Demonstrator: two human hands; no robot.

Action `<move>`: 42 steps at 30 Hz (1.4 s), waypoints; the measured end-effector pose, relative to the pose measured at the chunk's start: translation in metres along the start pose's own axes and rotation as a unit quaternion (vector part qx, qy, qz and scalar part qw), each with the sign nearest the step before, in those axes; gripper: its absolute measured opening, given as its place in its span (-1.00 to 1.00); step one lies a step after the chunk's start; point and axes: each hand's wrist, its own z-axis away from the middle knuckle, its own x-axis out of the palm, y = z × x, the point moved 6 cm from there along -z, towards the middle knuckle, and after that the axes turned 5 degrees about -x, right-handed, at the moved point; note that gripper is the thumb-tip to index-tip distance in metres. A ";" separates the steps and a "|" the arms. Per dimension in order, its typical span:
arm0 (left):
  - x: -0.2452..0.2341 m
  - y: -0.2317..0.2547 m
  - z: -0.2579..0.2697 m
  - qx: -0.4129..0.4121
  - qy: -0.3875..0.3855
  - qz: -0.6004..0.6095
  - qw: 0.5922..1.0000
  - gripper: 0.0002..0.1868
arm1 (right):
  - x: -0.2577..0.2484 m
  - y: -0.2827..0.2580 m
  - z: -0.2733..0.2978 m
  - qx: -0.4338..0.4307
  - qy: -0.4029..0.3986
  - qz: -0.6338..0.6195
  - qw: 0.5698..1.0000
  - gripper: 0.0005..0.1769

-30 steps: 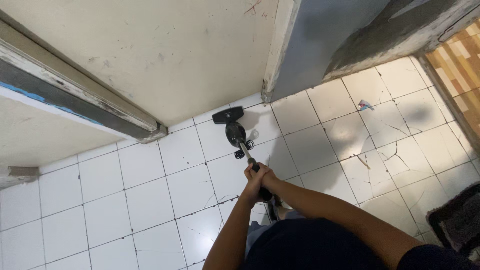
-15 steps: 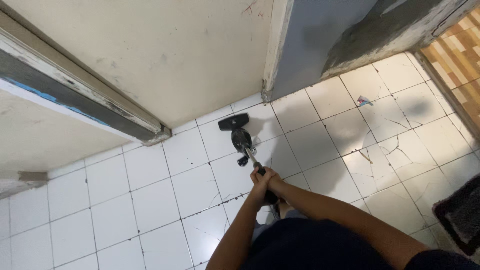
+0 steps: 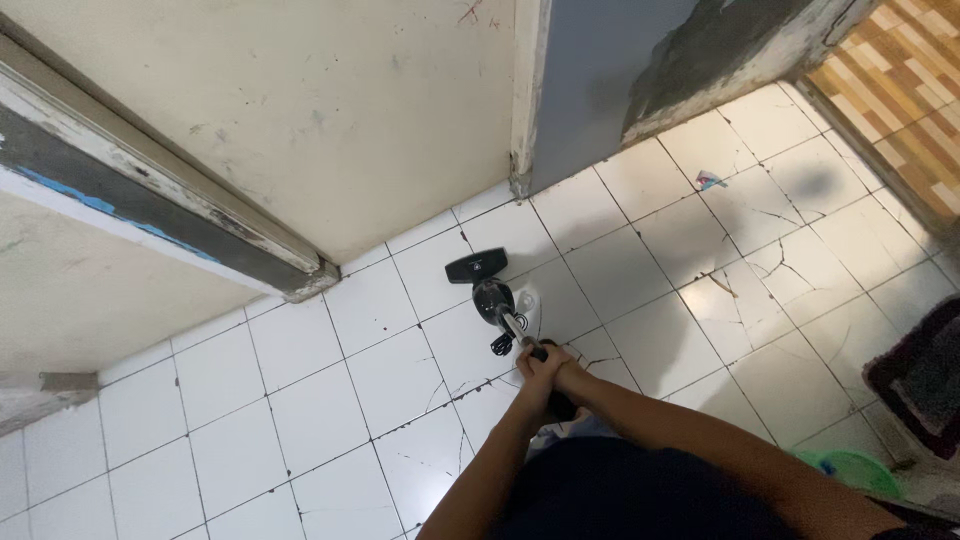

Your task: The person vacuums the tiled floor near a doorway and a wall with peeling paint.

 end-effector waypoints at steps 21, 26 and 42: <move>0.020 0.051 -0.061 0.013 -0.051 0.020 0.998 0.14 | -0.036 -0.025 -0.064 0.095 -0.022 0.117 0.988 -0.45; 0.032 0.077 -0.078 -0.008 -0.040 0.035 0.999 0.06 | -0.052 -0.005 -0.114 0.061 -0.026 0.123 0.990 -0.41; 0.067 0.120 -0.116 0.000 -0.007 0.062 0.998 -0.03 | -0.108 -0.067 -0.122 0.118 -0.047 0.074 0.989 -0.41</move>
